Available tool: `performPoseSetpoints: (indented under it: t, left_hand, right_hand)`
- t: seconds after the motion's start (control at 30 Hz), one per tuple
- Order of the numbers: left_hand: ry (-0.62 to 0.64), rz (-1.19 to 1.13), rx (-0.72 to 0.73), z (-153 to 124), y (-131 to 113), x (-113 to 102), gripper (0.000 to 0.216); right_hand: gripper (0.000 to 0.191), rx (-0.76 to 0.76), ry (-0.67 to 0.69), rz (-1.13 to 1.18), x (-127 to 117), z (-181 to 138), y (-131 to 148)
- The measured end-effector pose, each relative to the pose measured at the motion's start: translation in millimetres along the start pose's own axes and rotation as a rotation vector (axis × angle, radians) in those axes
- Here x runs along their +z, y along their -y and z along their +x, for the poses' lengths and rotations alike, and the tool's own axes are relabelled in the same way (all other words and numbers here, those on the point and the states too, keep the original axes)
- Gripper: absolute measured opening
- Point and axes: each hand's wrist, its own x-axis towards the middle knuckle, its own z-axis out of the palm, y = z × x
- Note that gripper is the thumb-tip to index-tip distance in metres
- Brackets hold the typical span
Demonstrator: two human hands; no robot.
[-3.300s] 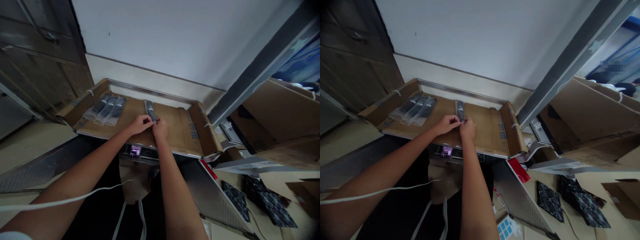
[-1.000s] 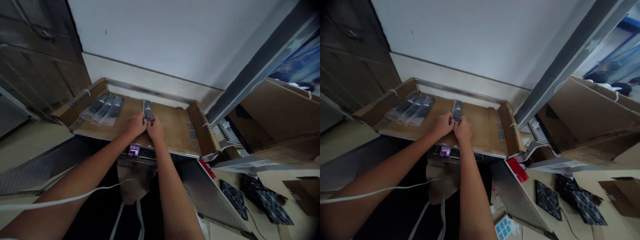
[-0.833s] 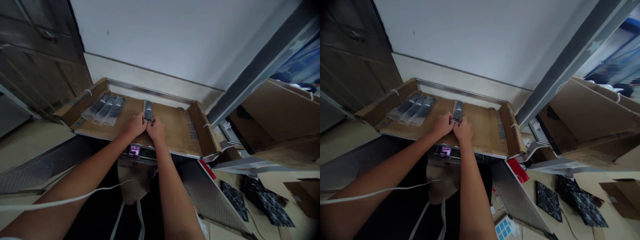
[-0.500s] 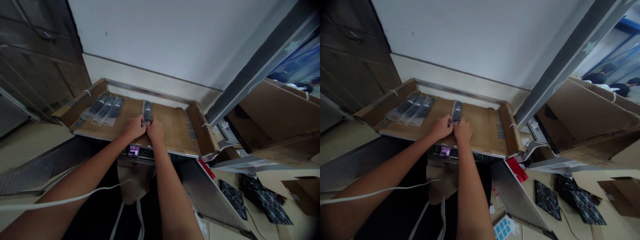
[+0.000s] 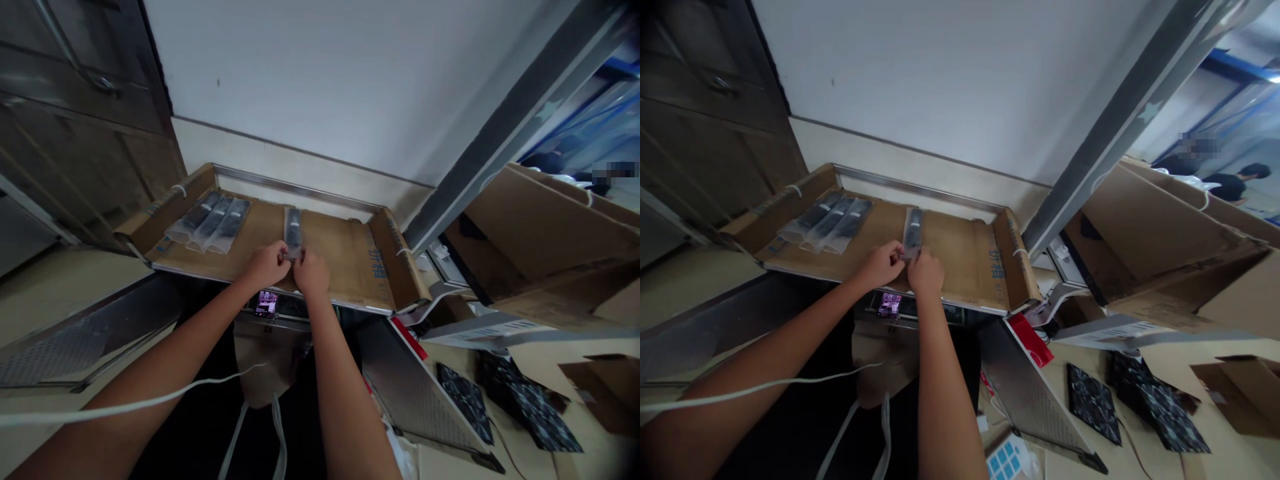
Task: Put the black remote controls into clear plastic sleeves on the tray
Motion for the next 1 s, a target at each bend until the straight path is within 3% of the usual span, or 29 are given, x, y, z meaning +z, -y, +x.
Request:
performPoseSetpoints:
  t: [0.2,0.37,0.43,0.5,0.63,0.77,1.0]
  left_hand:
    - [-0.164,-0.392,-0.099,17.6,23.0,-1.4,0.01]
    - [-0.199,-0.311,-0.18,38.7,28.3,9.8,0.013]
    - [-0.214,-0.199,-0.164,44.7,24.9,18.8,0.021]
    - [-0.202,-0.099,-0.121,48.2,20.4,26.7,0.029]
    - [-0.158,-0.002,-0.01,50.2,17.9,32.3,0.032]
    - [-0.171,-0.029,0.049,56.0,26.0,30.9,0.034]
    - [0.005,0.132,-0.027,73.8,28.6,22.1,0.052]
  right_hand:
    - [0.038,-0.044,-0.04,0.284,1.7,-32.0,-18.1]
    - [0.027,0.151,-0.079,0.605,-0.5,-4.8,-39.6]
    - [0.027,0.218,-0.113,0.567,-1.3,16.3,-42.2]
    - [0.028,0.188,-0.121,0.44,-0.6,32.0,-39.4]
    - [0.031,-0.137,-0.055,0.141,4.3,39.4,-28.1]
    - [0.038,-0.397,-0.039,0.025,8.2,36.5,-26.0]
    - [0.045,-0.251,-0.095,0.138,12.0,43.7,-34.1]
